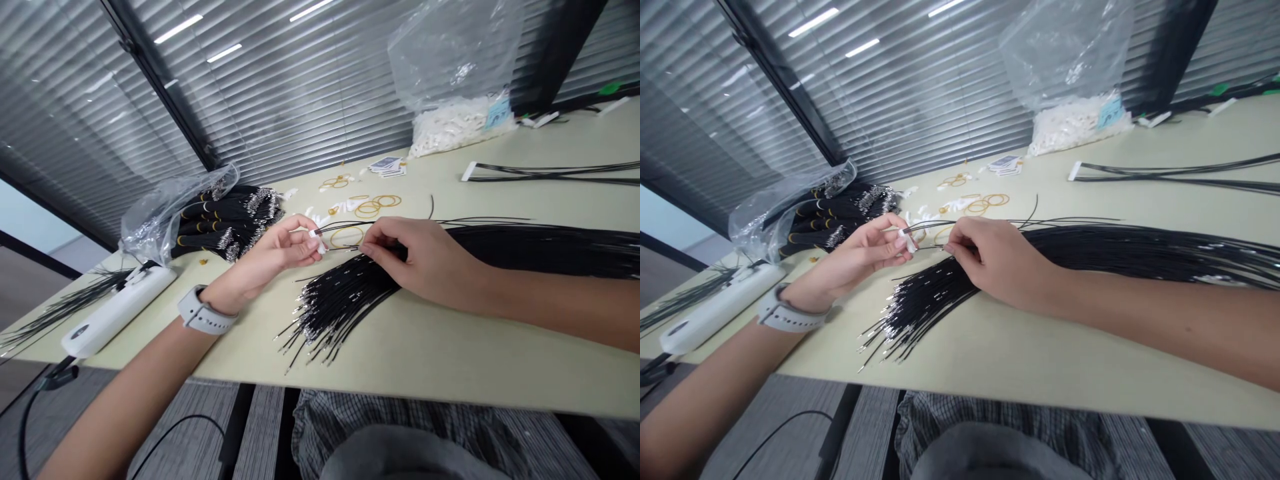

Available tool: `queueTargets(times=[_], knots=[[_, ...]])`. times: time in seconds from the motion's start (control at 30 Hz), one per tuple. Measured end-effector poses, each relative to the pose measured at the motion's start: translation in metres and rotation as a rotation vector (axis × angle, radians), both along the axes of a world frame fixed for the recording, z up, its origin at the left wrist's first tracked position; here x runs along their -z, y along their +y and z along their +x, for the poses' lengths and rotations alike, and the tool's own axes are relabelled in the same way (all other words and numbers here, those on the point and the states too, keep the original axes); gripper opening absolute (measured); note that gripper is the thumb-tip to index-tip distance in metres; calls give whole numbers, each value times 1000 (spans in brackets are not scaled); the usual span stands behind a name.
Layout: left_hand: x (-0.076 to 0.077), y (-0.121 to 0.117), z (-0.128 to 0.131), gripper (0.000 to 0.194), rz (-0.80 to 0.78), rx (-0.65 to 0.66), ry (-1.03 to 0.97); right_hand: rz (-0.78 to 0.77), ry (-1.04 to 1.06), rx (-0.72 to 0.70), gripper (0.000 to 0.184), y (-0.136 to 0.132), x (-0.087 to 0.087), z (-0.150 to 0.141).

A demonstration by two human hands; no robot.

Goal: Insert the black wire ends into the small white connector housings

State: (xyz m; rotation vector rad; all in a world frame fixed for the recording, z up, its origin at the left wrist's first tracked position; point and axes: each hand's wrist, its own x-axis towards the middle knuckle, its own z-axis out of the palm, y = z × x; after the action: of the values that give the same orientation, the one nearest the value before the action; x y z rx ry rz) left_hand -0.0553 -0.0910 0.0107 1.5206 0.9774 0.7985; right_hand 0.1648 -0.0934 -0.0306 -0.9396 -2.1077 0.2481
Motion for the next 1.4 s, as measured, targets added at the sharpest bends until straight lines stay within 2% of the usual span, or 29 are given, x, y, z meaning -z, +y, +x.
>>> queueTargets(times=[0.33, 0.57, 0.8, 0.93, 1.13, 1.4], knots=[[2, 2, 1, 16, -10, -7, -19, 11, -10, 13, 10, 1, 2, 0], [3, 2, 2, 15, 42, 23, -16, -14, -8, -8, 11, -1, 1, 0], [6, 3, 5, 17, 163, 57, 63, -24, -15, -14, 13, -2, -1, -1], [10, 0, 8, 17, 156, 43, 71, -42, -37, -2, 14, -1, 1, -1], [15, -4, 13, 18, 89, 15, 69, 75, -139, -79, 13, 2, 7, -2], [18, -2, 13, 15, 64, 44, 27, 132, -198, -110, 15, 2, 8, -3]])
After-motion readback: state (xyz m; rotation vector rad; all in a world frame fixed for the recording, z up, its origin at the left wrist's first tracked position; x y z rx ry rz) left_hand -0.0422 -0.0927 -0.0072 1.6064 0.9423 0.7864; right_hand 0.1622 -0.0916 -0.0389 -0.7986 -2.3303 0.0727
